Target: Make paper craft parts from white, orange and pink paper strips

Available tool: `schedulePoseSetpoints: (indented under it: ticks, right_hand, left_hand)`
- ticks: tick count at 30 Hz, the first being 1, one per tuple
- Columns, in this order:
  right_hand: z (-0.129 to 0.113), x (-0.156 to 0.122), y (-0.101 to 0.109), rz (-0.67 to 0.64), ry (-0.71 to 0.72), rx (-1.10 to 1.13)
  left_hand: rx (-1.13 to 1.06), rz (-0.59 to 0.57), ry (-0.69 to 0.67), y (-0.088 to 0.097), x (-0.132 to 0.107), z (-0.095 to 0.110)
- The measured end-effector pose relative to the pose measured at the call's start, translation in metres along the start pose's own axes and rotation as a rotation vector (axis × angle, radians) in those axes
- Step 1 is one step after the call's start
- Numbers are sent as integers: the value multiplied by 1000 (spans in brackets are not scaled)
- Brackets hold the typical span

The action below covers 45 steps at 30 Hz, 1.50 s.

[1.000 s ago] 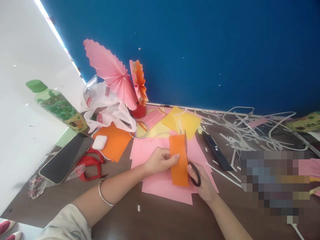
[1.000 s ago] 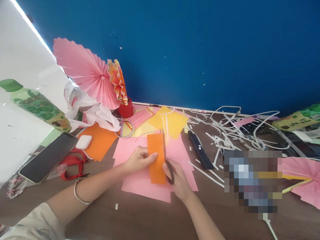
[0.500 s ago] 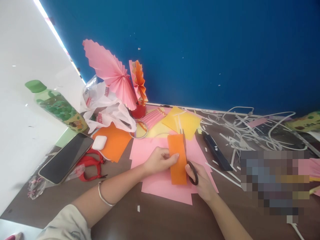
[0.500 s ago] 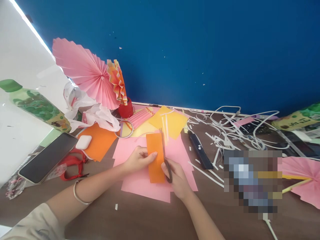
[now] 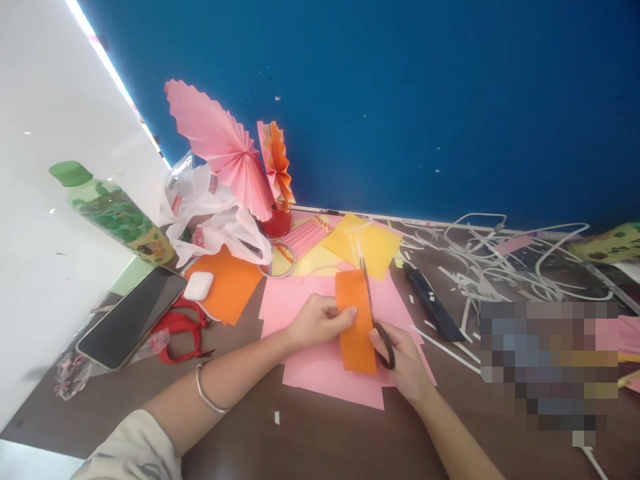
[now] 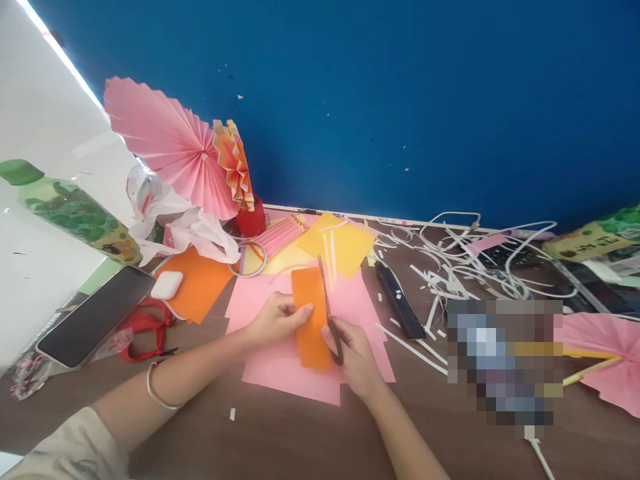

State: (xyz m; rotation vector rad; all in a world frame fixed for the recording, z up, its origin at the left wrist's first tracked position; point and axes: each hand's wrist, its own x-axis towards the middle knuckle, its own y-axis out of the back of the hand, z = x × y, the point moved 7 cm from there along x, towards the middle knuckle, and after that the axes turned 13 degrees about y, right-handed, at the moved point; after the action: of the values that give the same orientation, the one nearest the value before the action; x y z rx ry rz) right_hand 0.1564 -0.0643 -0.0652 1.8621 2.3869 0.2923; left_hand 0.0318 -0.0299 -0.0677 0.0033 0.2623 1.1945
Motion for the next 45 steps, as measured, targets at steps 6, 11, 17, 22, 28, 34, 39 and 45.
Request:
schedulePoseSetpoints:
  ticks: [6, 11, 17, 22, 28, 34, 39, 45]
  right_hand:
    - [-10, 1, -1, -35, 115, 30]
    - [-10, 1, -1, -39, 129, 50]
    - [-14, 2, -4, -56, 113, 72]
    - [-11, 1, -4, -42, 103, 100]
    - [-7, 0, -4, -35, 82, 72]
    - [-6, 0, -4, -37, 57, 75]
    - [-7, 0, -4, -27, 70, 87]
    - [-6, 0, -2, -5, 68, 82]
  left_hand:
    - [-21, -87, -59, -7, -3, 3]
    - [3, -88, -40, -9, -3, 2]
    - [6, -86, -47, -8, -4, 3]
    - [-4, -78, -52, -8, -4, 3]
    - [28, -62, -55, -7, -3, 4]
    - [26, -70, -56, -7, -3, 3]
    - [34, -69, -44, -7, -3, 1]
    - [4, -57, -84, -5, -4, 6]
